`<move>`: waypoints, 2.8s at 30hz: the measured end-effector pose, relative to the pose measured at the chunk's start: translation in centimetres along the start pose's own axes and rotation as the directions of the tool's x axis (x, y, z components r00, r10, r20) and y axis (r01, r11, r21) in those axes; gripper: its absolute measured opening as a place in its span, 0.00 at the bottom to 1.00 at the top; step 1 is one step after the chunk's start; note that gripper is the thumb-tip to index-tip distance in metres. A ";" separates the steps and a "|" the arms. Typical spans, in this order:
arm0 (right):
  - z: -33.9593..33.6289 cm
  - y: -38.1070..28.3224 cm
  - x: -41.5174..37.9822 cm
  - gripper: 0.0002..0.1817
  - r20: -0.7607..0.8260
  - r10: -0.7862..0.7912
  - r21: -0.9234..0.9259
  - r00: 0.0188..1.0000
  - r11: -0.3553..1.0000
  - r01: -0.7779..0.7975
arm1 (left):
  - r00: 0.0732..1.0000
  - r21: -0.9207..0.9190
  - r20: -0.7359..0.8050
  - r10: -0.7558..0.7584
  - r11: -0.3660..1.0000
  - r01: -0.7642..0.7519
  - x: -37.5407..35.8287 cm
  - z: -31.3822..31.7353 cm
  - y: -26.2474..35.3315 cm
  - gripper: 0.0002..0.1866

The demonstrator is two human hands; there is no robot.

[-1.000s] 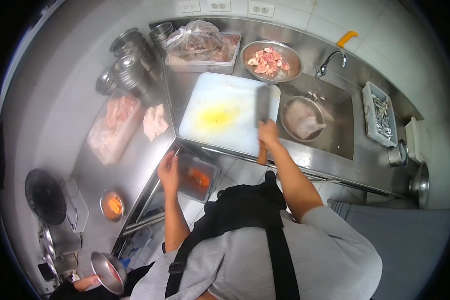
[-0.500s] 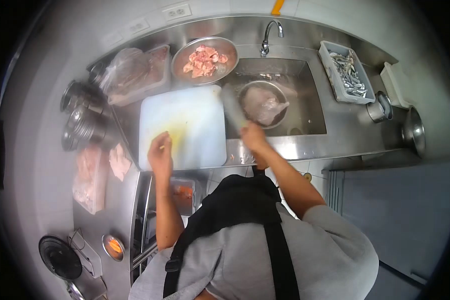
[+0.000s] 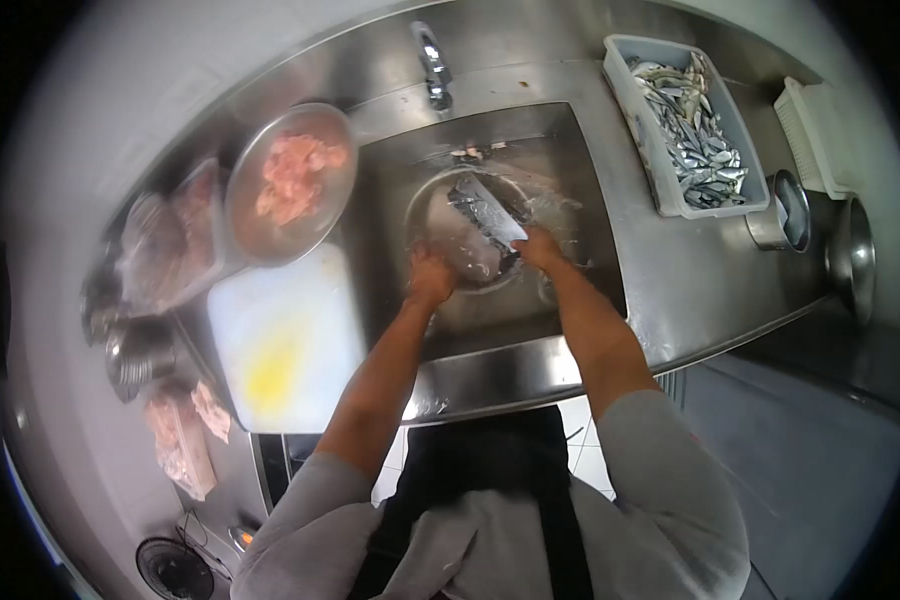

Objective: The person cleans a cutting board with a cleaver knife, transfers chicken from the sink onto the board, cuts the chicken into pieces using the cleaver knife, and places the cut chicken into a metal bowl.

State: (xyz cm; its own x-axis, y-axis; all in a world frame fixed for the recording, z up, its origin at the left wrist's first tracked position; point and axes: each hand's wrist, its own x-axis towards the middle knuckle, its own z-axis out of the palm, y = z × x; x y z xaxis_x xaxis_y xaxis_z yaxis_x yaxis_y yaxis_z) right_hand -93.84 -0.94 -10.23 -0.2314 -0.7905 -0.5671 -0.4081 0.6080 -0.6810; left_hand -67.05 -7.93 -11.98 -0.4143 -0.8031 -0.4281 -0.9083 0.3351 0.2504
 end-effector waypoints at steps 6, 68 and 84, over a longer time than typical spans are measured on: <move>-1.2 -4.9 -1.9 0.20 -0.146 0.015 -0.328 0.989 0.942 -0.063 | 0.923 0.078 0.382 0.041 0.994 -0.076 5.4 4.0 1.2 0.33; 1.4 -10.5 -29.8 0.07 -0.299 -0.085 0.406 0.951 0.890 0.207 | 0.942 -0.876 -0.184 -0.282 -0.386 -0.287 -14.5 -17.3 0.2 0.11; 1.5 -8.9 -29.9 0.09 -0.232 -0.106 0.361 0.967 0.914 0.187 | 0.800 -0.847 -0.241 -0.550 -0.283 -0.450 -20.1 -20.2 -8.3 0.23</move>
State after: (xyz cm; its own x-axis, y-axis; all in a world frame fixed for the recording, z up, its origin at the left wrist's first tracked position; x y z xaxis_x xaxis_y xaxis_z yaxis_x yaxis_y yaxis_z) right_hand -81.95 17.38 12.12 -0.3852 -0.8459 -0.3688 -0.0975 0.4347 -0.8953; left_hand -50.04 -4.51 12.15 0.1822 -0.9452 -0.2708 0.4927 -0.1506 0.8571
